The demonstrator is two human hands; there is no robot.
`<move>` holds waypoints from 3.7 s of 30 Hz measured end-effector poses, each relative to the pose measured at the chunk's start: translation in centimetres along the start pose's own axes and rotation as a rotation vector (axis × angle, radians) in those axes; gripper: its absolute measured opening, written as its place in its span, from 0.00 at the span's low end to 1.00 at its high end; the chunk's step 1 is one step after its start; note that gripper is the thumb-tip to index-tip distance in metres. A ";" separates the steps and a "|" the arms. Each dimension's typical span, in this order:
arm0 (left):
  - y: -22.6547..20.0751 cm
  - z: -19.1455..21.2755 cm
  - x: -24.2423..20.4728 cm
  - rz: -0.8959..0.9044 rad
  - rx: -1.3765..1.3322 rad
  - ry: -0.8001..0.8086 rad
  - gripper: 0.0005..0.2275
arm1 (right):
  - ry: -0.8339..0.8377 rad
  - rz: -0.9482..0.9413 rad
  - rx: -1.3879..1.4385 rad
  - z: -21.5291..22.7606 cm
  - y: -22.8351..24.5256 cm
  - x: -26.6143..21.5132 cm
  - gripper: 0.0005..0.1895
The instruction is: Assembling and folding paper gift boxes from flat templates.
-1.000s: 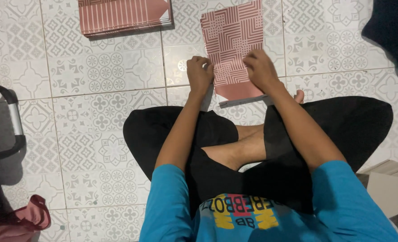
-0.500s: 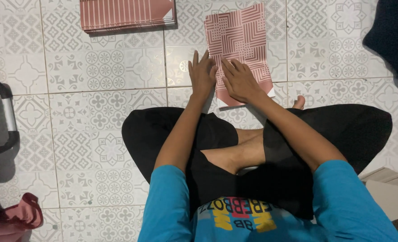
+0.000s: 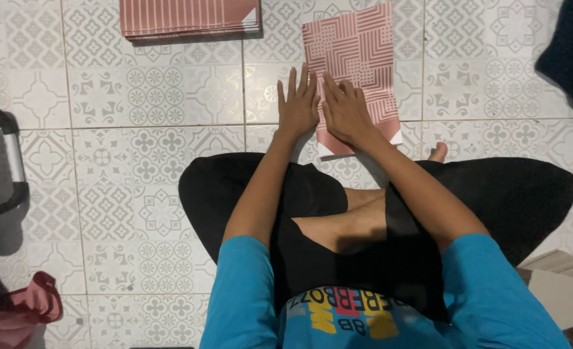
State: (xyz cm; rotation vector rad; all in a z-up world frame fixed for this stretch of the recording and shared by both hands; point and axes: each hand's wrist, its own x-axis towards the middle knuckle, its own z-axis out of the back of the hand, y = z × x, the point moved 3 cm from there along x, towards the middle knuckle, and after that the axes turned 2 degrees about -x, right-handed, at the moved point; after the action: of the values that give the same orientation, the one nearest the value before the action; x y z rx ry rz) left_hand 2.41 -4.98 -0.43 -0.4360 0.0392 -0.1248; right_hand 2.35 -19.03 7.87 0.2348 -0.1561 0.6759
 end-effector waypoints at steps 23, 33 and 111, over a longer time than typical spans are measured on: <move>1.5 0.8 1.7 -0.090 -0.071 0.040 0.30 | 0.131 -0.087 0.014 -4.5 -3.5 5.9 0.32; 1.1 1.1 1.5 -0.069 -0.170 0.016 0.31 | 0.126 -0.209 0.173 -8.9 -7.1 11.1 0.36; -7.1 -0.5 -1.6 -0.151 0.182 0.000 0.26 | 0.310 -0.229 0.093 2.0 -3.4 -4.6 0.35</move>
State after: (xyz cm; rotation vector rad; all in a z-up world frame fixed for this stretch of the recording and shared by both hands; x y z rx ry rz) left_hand -0.05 -11.40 2.12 -0.2565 -0.0055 -0.2745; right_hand 0.81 -24.88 8.29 0.2298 0.1969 0.4844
